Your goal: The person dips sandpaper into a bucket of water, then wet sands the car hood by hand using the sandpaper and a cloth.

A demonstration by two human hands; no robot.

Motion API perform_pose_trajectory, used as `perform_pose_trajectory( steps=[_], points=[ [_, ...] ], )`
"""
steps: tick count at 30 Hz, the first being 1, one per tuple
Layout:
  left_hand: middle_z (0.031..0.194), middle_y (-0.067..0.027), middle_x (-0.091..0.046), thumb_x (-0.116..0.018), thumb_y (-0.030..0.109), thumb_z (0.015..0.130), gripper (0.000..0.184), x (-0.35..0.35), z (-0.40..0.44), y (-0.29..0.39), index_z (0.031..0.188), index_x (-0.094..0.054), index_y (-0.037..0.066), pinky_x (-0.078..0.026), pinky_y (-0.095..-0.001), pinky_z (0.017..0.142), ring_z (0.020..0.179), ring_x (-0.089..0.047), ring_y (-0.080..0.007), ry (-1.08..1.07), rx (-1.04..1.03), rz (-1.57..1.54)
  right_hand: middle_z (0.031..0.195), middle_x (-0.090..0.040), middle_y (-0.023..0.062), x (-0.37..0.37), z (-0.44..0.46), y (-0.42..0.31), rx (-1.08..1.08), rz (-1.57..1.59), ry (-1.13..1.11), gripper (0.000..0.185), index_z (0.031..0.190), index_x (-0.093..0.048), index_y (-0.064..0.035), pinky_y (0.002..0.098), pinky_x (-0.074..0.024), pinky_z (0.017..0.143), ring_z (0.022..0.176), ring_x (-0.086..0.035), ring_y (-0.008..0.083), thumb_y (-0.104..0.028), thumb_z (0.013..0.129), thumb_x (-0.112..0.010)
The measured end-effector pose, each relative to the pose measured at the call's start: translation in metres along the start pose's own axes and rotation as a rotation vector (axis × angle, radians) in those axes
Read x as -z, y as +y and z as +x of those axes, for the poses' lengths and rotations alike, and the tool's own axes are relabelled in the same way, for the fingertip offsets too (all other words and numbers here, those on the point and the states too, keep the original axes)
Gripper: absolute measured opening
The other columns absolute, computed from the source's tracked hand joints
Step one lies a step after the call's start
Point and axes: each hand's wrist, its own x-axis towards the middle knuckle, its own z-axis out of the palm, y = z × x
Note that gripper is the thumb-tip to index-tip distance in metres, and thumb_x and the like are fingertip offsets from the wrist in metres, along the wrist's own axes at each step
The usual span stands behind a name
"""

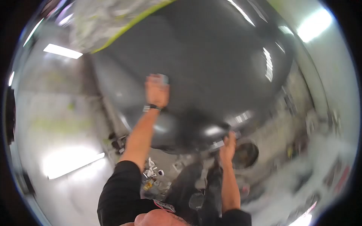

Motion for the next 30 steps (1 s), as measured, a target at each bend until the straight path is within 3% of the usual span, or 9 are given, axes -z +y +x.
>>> perform_pose_trajectory(
  steps=[3, 6, 14, 17, 19, 23, 26, 28, 30],
  points=[
    [0.154, -0.0183, -0.054, -0.068, 0.029, 0.1, 0.05, -0.022, 0.001, -0.006, 0.146, -0.063, 0.012, -0.039, -0.0604, 0.117, 0.142, -0.048, -0.0425, 0.16, -0.036, -0.18, 0.132, -0.069, 0.0283, 0.021, -0.05, 0.033, -0.316, -0.186, 0.079, 0.041, 0.143, -0.062, 0.0009, 0.0481, -0.049, 0.107, 0.126, -0.064, 0.0461, -0.023, 0.111, -0.052],
    [0.149, -0.0105, -0.056, -0.076, 0.021, 0.094, 0.053, -0.037, -0.01, 0.02, 0.145, -0.065, 0.024, -0.043, -0.0571, 0.106, 0.131, -0.051, -0.0387, 0.183, -0.001, -0.126, 0.11, -0.073, 0.0325, 0.034, -0.107, 0.115, -0.301, -0.306, 0.081, 0.047, 0.133, -0.066, 0.0031, 0.0529, -0.0538, 0.092, 0.112, -0.07, 0.0505, -0.037, 0.111, -0.052],
    [0.145, -0.0033, -0.057, -0.077, 0.014, 0.085, 0.062, -0.05, -0.088, 0.237, 0.143, -0.065, 0.031, -0.043, -0.0533, 0.105, 0.126, -0.052, -0.035, -0.012, -0.583, -0.235, 0.094, -0.075, 0.0285, 0.081, -0.152, 0.241, -0.454, -0.34, 0.054, 0.036, 0.111, -0.07, 0.0039, 0.0553, -0.0541, 0.081, 0.092, -0.073, 0.0481, -0.03, 0.106, -0.061],
    [0.14, -0.0015, -0.059, -0.077, 0.013, 0.08, 0.061, -0.073, -0.114, 0.295, 0.138, -0.069, 0.031, -0.045, -0.0515, 0.102, 0.122, -0.055, -0.0324, -0.126, -0.881, -0.273, 0.105, -0.077, 0.0207, 0.124, -0.106, 0.197, -0.952, 0.233, 0.011, 0.037, 0.127, -0.067, 0.0056, 0.0509, -0.0601, 0.084, 0.098, -0.077, 0.0406, -0.023, 0.103, -0.066],
    [0.131, -0.0078, -0.063, -0.077, 0.014, 0.08, 0.051, -0.075, -0.154, 0.334, 0.13, -0.073, 0.025, -0.047, -0.0501, 0.095, 0.113, -0.059, -0.033, -0.267, -1.04, -0.394, 0.114, -0.075, 0.0163, 0.144, -0.088, 0.191, -0.874, 0.788, 0.116, 0.038, 0.132, -0.064, 0.0037, 0.0501, -0.0631, 0.086, 0.102, -0.075, 0.0351, -0.018, 0.101, -0.069],
    [0.121, -0.0177, -0.062, -0.081, 0.039, 0.094, 0.048, -0.072, -0.269, 0.406, 0.129, -0.071, 0.007, -0.051, -0.0462, 0.1, 0.113, -0.062, -0.0373, -1.005, -0.578, -0.762, 0.126, -0.07, 0.0134, 0.186, -0.065, 0.221, -0.71, 1.191, 0.106, 0.043, 0.14, -0.059, 0.0014, 0.0512, -0.0646, 0.096, 0.11, -0.073, 0.0287, -0.013, 0.101, -0.071],
    [0.11, -0.0161, -0.072, -0.08, 0.038, 0.096, 0.05, -0.124, -0.34, 0.441, 0.129, -0.07, 0.002, -0.054, -0.0431, 0.093, 0.102, -0.069, -0.0336, -1.347, -0.144, -1.031, 0.128, -0.071, 0.0173, 0.193, -0.048, 0.264, -0.758, 0.89, 0.142, 0.048, 0.137, -0.059, 0.0064, 0.0472, -0.0642, 0.094, 0.113, -0.073, 0.0291, -0.017, 0.099, -0.076],
    [0.111, -0.0185, -0.072, -0.081, 0.033, 0.093, 0.05, -0.16, -0.371, 0.461, 0.131, -0.068, 0.002, -0.054, -0.0447, 0.094, 0.102, -0.068, -0.0367, -1.356, -0.141, -1.013, 0.134, -0.069, 0.0246, 0.174, -0.043, 0.34, -0.634, 0.318, 0.266, 0.071, 0.141, -0.055, 0.013, 0.0426, -0.0594, 0.098, 0.119, -0.071, 0.0341, -0.034, 0.095, -0.083],
    [0.114, -0.0204, -0.068, -0.084, 0.028, 0.088, 0.053, -0.221, -0.412, 0.471, 0.132, -0.066, 0.004, -0.053, -0.0473, 0.098, 0.107, -0.065, -0.0407, -1.21, -0.26, -0.865, 0.134, -0.069, 0.0277, 0.168, -0.03, 0.359, -0.688, 0.347, 0.439, 0.083, 0.145, -0.052, 0.0151, 0.0417, -0.0561, 0.102, 0.122, -0.07, 0.0358, -0.043, 0.094, -0.082]
  ],
)
